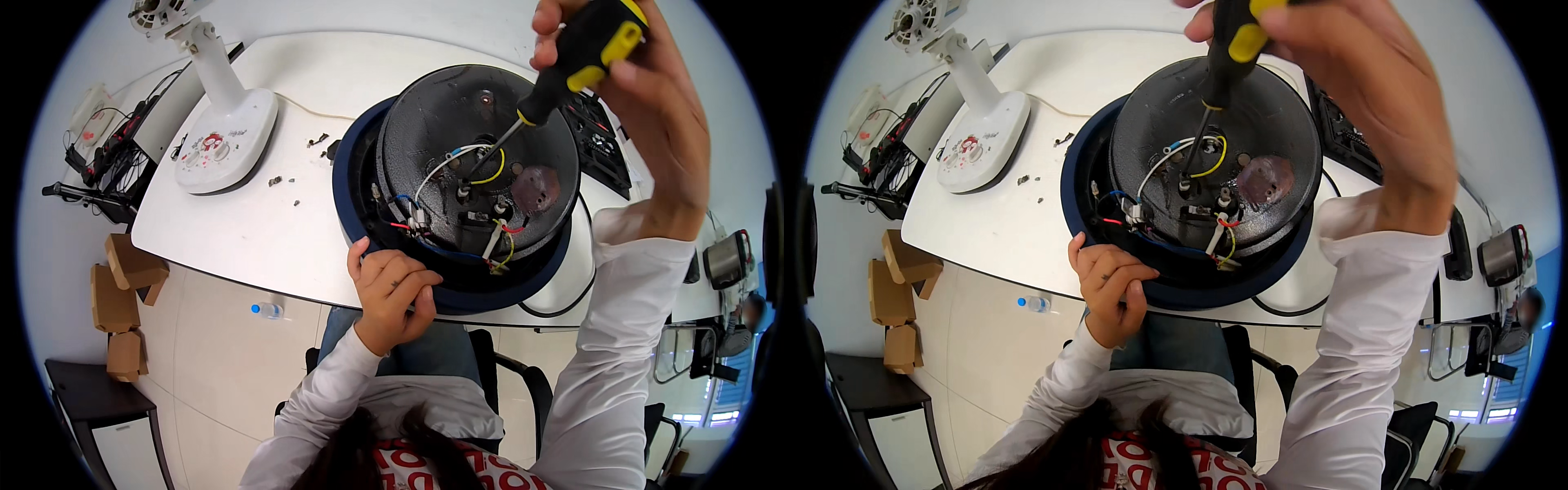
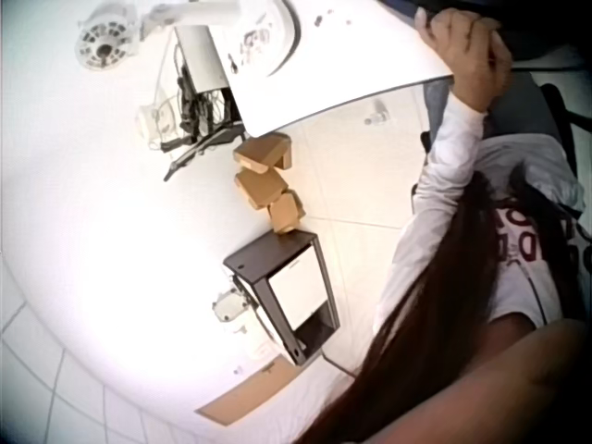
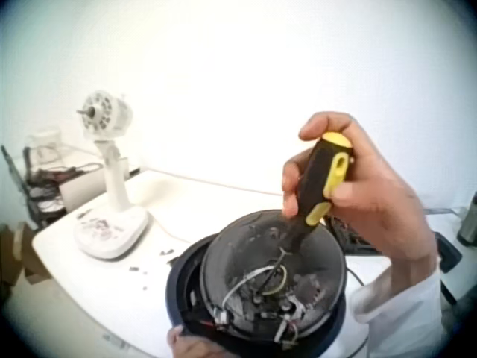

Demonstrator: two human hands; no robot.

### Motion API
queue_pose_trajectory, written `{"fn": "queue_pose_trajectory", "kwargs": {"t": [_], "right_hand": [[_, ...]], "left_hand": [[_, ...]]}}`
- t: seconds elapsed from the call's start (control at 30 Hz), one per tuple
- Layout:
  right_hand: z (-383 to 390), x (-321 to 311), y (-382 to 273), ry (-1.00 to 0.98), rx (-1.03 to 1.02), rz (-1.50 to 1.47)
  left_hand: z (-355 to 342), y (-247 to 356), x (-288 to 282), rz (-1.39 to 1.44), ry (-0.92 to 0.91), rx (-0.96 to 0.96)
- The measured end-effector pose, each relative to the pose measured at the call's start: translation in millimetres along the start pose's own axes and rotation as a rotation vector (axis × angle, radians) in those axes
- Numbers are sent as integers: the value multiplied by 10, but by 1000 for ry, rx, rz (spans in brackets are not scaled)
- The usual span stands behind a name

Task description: The person works on the underside of a disassembled electric fan, connecting and securing colored wires to terminal screws using a screwdriver. They repeatedly tighten connections and adjust wire placement within the motor housing.

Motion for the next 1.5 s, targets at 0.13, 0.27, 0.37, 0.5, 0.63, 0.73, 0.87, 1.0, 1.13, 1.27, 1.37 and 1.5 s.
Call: {"fn": "queue_pose_trajectory", "kwargs": {"t": [0.13,0.27,0.37,0.5,0.63,0.73,0.87,1.0,1.13,1.27,1.37,1.5], "right_hand": [[64,-192,-100,-193,-117,88],[-13,-243,-8,-166,-228,227],[23,-22,-39,19,-205,410],[0,125,-17,165,-264,566],[80,118,-195,103,-125,474],[153,122,-124,206,-144,585],[233,120,-97,295,-129,628],[300,143,-137,313,-112,700],[392,118,-99,355,-110,615],[603,-219,-182,476,-151,859],[689,-340,-323,627,-205,951],[645,-263,-432,642,-266,494]], "left_hand": [[-3,14,3,-6,9,5],[-15,20,-12,0,6,1],[-4,4,-24,1,3,-2],[-24,9,-18,9,-9,4],[-18,9,-27,-3,2,20],[-9,2,-18,1,4,20],[-5,-6,-4,10,1,24],[-9,-1,-40,8,-10,18],[-4,-22,-54,12,-22,23],[-27,-2,-33,28,-29,35],[-32,1,-49,17,-33,20],[-52,30,-76,8,-39,11]]}}
Point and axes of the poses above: each hand's wrist, its own z-axis away from the middle knuckle, its own x-axis out of the palm, y = z × x, the point moved 1 cm from there along -z, towards the middle knuckle, and after that the axes turned 5 degrees about z, right-handed, at the moved point
